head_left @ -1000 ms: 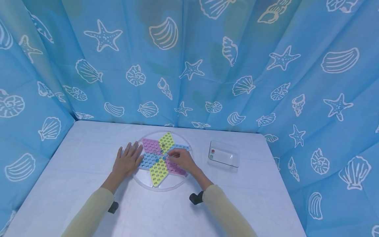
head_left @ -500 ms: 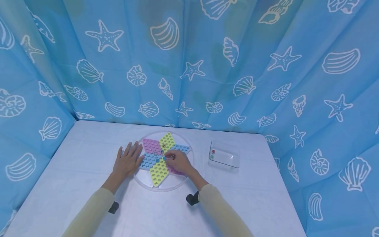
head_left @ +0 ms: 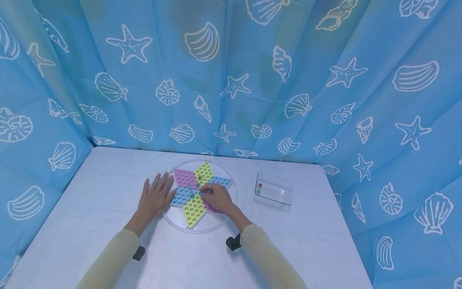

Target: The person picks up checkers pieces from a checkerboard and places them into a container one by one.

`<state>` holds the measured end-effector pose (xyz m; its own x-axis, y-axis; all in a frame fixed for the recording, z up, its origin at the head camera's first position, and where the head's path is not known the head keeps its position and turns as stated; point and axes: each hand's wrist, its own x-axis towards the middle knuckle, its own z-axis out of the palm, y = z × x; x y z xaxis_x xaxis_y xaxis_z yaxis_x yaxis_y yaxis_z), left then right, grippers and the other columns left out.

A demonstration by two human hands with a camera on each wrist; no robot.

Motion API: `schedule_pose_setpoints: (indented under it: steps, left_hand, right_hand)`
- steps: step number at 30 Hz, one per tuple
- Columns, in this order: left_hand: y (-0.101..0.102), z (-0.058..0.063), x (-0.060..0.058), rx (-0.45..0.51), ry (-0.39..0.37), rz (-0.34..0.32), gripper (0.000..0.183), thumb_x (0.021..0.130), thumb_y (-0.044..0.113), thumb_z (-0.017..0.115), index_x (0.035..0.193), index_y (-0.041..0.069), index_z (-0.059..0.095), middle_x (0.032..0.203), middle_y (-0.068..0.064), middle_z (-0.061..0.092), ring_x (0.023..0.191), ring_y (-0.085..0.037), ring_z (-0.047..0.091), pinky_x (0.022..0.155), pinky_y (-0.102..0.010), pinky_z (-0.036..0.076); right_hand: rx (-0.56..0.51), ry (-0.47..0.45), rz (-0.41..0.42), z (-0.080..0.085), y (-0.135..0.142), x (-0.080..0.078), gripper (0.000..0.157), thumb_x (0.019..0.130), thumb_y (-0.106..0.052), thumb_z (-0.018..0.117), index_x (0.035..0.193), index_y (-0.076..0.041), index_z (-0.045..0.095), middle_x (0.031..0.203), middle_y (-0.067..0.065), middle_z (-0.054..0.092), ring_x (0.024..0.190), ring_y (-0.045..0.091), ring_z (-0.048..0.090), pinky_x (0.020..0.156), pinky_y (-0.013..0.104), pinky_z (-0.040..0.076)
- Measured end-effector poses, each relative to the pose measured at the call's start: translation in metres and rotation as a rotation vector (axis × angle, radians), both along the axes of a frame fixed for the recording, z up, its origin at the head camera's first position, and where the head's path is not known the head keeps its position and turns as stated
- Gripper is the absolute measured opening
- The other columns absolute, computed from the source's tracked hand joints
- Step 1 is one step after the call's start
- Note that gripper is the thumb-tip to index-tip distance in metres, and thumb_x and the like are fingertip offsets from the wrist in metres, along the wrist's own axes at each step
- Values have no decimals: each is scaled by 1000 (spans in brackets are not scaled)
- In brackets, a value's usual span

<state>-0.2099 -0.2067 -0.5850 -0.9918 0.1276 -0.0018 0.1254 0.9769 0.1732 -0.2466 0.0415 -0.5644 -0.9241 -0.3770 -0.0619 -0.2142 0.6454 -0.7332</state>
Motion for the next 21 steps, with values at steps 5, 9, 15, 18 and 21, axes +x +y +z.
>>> schedule_pose_setpoints:
  steps: [5, 9, 15, 18, 21]
  left_hand:
    - [0, 0, 0, -3, 5, -4, 70, 104, 48, 37, 160, 10, 21, 165, -17, 15, 150, -38, 6, 118, -59, -4]
    - [0, -1, 0, -1, 6, -7, 70, 104, 48, 38, 160, 10, 21, 165, -17, 15, 150, -38, 6, 118, -60, -3]
    - [0, -2, 0, -12, 1, -5, 70, 104, 48, 38, 160, 9, 20, 165, -17, 14, 151, -38, 6, 118, -60, -3]
    - [0, -2, 0, -25, -1, -3, 70, 104, 48, 37, 160, 9, 20, 165, -17, 14, 151, -38, 6, 118, -60, -2]
    - [0, -1, 0, -24, -2, -2, 70, 104, 49, 37, 160, 9, 20, 165, -17, 15, 151, -38, 6, 118, -61, -1]
  right_hand:
    - [28, 9, -7, -1, 0, 0, 24, 86, -18, 74, 110, -19, 76, 90, -11, 66, 74, 7, 54, 65, 23, 45]
    - [27, 10, -11, -2, 0, 0, 22, 87, -19, 74, 109, -19, 76, 91, -11, 67, 72, 7, 54, 64, 24, 45]
    - [19, 2, -15, -2, 0, 0, 22, 88, -20, 73, 110, -20, 76, 93, -12, 67, 74, 6, 54, 66, 24, 45]
    - [-12, -7, -11, -2, 1, -1, 22, 88, -18, 73, 110, -19, 76, 96, -10, 69, 78, 6, 56, 71, 26, 48]
    - [-51, -21, -7, -3, 2, -1, 22, 87, -17, 73, 109, -17, 76, 97, -9, 70, 82, 7, 58, 77, 26, 50]
